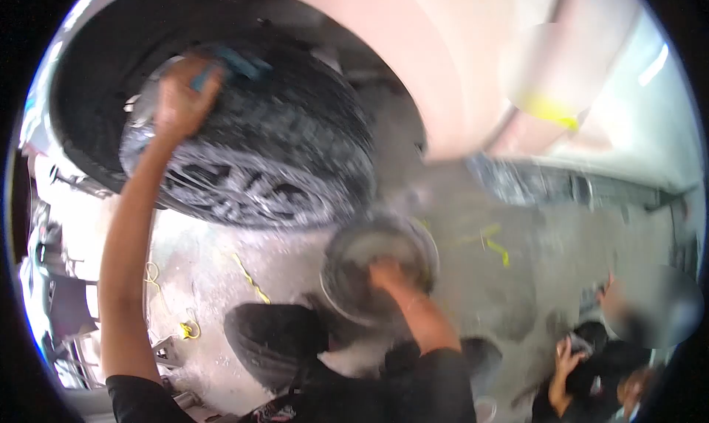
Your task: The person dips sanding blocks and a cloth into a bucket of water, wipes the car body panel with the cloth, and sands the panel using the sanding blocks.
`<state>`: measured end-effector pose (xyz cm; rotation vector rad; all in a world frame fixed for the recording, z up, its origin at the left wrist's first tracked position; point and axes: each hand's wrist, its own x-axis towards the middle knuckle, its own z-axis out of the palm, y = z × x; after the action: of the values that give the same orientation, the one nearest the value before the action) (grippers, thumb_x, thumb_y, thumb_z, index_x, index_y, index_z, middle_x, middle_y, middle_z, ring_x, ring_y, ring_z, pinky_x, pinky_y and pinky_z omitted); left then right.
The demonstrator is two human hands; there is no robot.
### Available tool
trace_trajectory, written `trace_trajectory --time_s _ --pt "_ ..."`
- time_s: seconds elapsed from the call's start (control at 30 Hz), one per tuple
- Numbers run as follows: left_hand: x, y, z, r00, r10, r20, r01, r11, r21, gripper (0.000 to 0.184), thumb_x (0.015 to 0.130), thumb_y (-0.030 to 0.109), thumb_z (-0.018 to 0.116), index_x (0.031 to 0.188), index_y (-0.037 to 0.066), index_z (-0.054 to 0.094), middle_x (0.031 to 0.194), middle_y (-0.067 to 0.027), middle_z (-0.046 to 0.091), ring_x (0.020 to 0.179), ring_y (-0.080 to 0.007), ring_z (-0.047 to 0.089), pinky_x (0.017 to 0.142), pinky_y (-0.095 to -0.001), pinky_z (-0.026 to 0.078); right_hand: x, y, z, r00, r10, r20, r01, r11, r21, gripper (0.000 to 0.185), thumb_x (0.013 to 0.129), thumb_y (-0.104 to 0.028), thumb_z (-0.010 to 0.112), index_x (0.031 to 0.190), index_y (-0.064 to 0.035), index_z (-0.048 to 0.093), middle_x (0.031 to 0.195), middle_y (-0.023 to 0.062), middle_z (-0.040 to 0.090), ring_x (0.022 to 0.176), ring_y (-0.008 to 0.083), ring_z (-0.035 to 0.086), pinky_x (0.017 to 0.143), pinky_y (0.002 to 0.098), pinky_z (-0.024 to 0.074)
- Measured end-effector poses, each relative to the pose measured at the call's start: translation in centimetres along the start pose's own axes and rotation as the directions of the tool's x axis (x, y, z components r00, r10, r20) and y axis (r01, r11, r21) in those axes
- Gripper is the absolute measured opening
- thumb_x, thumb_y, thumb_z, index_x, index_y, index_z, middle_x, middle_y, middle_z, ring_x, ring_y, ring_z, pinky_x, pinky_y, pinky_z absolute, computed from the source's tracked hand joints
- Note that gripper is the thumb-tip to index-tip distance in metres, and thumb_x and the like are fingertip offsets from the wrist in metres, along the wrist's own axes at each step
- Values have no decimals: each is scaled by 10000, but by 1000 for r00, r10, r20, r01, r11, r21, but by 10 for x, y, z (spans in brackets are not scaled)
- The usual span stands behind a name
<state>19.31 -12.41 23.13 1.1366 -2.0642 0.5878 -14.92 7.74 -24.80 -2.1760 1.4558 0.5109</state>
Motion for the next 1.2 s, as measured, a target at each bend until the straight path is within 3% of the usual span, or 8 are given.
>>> trace_trajectory --time_s 0.17,0.3,0.5,0.73,0.9,1.03,1.1,1.2 --pt "6 12 -11 998 -61 -5 61 995 -75 300 895 269 743 1032 4 772 1094 -193 738 1025 -420 697 927 -474 565 61 20 102 975 219 -48 -223 969 -102 513 949 -376 624 1406 -145 665 1576 219 433 1433 426 419 1145 640 325" --pt "6 18 -12 996 -90 -17 88 991 -97 272 891 262 743 1000 15 776 1078 -178 739 1018 -406 699 909 -477 571 77 3 109 915 396 76 -382 912 -149 535 973 -406 607 1450 -167 655 1667 195 369 1494 420 383 1182 569 348" --pt "1 19 -15 990 -139 8 139 989 -60 321 913 328 711 1058 48 771 1136 -160 723 1108 -389 674 994 -470 537 16 -26 -31 906 116 407 -75 991 -114 533 940 -423 628 1391 -148 694 1384 199 684 1348 368 614 1114 579 459" --pt "-6 11 -10 994 -98 -42 94 992 -79 327 892 331 718 1065 57 757 1121 -153 707 1093 -386 661 1017 -479 510 -166 -50 -224 957 -40 -286 78 990 121 666 949 -505 673 1575 -376 485 1538 356 415 1310 543 543 1087 542 483" --pt "-7 9 -13 995 -91 -28 88 991 -106 326 882 344 713 1040 61 754 1147 -143 706 1102 -362 650 1016 -471 500 -279 -77 -395 465 -274 -842 129 962 -242 746 818 -278 839 1516 -224 580 1501 316 435 1337 496 494 1131 525 441" --pt "-10 7 -12 995 -92 -45 87 990 -107 331 881 349 709 1039 61 754 1153 -141 705 1113 -359 646 1017 -479 498 -302 -80 -509 -6 -441 -898 -13 898 -441 718 865 -87 793 1524 -267 572 1545 373 362 1398 542 431 1158 577 398" --pt "-8 9 -12 994 -98 -53 91 989 -120 331 879 347 710 1042 63 755 1154 -140 704 1117 -360 645 1023 -479 495 -302 -89 -550 -126 -506 -854 -106 862 -495 732 860 -73 807 1517 -294 574 1567 356 341 1393 553 423 1165 618 381" --pt "-7 13 -17 994 -110 2 109 985 -134 334 879 348 711 1047 63 755 1160 -141 705 1126 -361 642 1030 -482 494 -286 -71 -577 -108 -532 -840 -78 847 -526 746 856 -137 825 1523 -340 559 1590 322 332 1409 557 404 1157 673 360"
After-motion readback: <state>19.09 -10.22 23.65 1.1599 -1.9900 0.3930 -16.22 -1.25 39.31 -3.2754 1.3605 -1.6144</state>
